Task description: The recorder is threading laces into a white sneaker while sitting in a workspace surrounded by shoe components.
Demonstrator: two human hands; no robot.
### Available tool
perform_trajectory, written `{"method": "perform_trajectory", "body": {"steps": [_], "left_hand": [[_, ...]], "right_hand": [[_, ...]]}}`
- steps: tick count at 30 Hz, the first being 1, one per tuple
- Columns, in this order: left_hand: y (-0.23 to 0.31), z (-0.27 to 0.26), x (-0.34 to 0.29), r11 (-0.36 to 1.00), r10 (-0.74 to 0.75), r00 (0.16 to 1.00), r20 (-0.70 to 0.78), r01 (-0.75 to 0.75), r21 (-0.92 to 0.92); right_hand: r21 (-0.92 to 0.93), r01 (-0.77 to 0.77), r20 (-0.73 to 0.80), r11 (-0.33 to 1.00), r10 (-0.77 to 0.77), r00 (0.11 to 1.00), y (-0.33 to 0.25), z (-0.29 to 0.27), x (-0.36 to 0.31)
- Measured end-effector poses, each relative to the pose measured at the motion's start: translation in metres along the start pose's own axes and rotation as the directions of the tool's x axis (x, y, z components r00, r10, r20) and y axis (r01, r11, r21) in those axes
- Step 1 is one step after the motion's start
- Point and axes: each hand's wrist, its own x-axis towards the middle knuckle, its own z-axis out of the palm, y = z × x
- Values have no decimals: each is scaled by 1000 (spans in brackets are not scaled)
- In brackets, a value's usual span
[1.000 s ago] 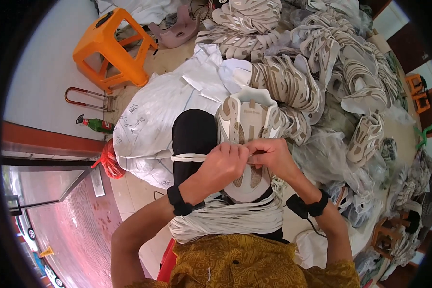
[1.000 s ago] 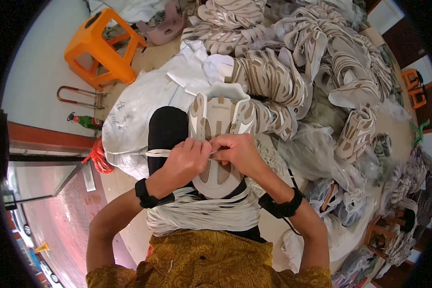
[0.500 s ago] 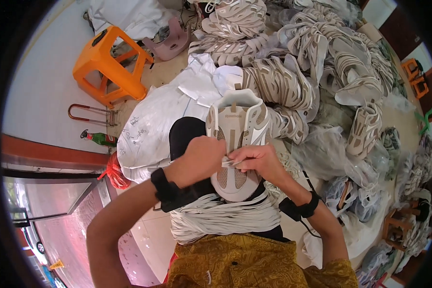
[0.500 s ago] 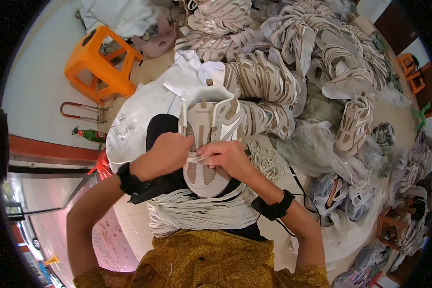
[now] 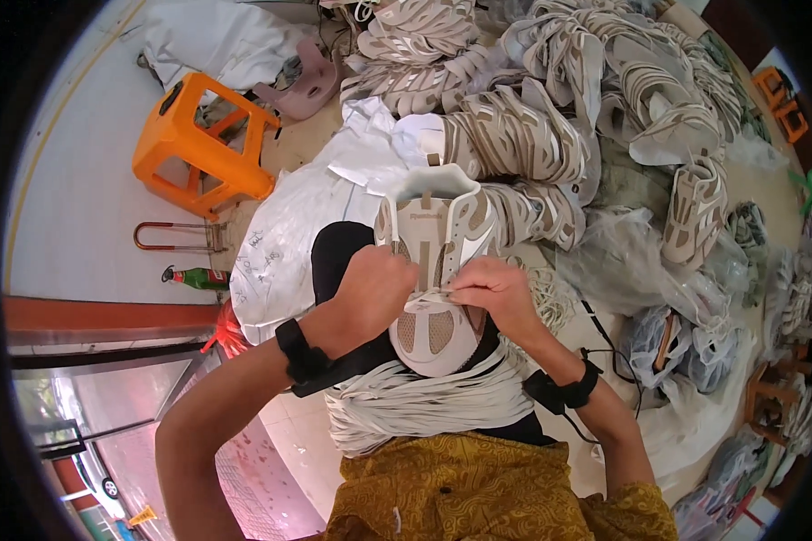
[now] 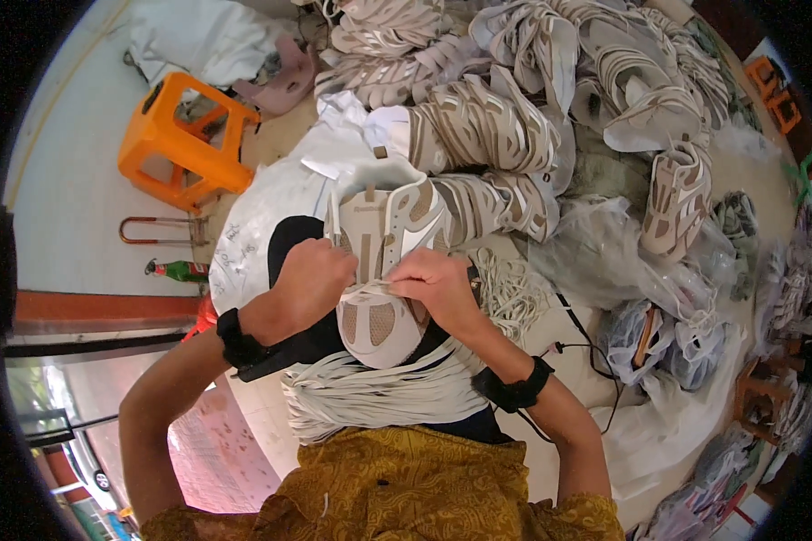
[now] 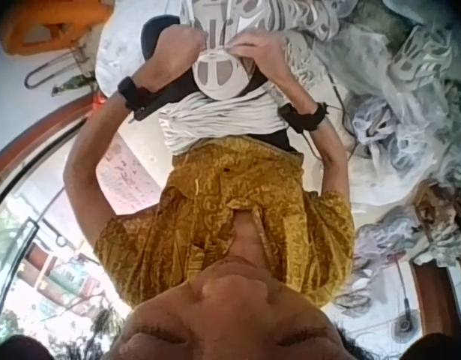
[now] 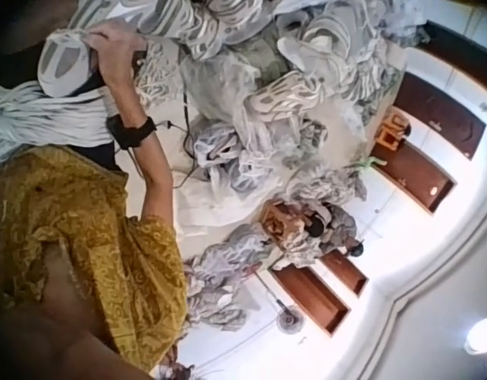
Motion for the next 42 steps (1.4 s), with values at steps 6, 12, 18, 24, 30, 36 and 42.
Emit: {"method": "perform_trajectory", "body": {"steps": [6, 12, 18, 24, 30, 36, 42], "left_hand": [[-7, 2, 9, 991, 119, 992, -46, -115, 72], [8, 3, 6, 999, 8, 993, -121, -4, 35], [26, -8, 30, 977, 124, 888, -443, -188, -101], [16, 4, 19, 804, -250, 968, 21, 219, -553], [17, 4, 30, 674, -307, 932, 194, 357, -647], [25, 8, 32, 770, -293, 952, 89, 290, -568], [15, 5, 28, 700, -183, 969, 169, 248, -669]], "right_hand": [[-64, -25, -23, 998, 24, 999, 1, 2, -1], [-19, -37, -13, 999, 37, 999, 3, 3, -4], [126, -248, -60, 960, 257, 964, -7, 1, -8], [-114, -313, -75, 943, 306, 949, -9, -2, -3], [-374, -236, -67, 897, 227, 972, -6, -5, 2], [-876, 206, 152, 436, -157, 976, -19, 12, 14], [-474, 15, 49, 880, 9, 999, -7, -6, 0]]}}
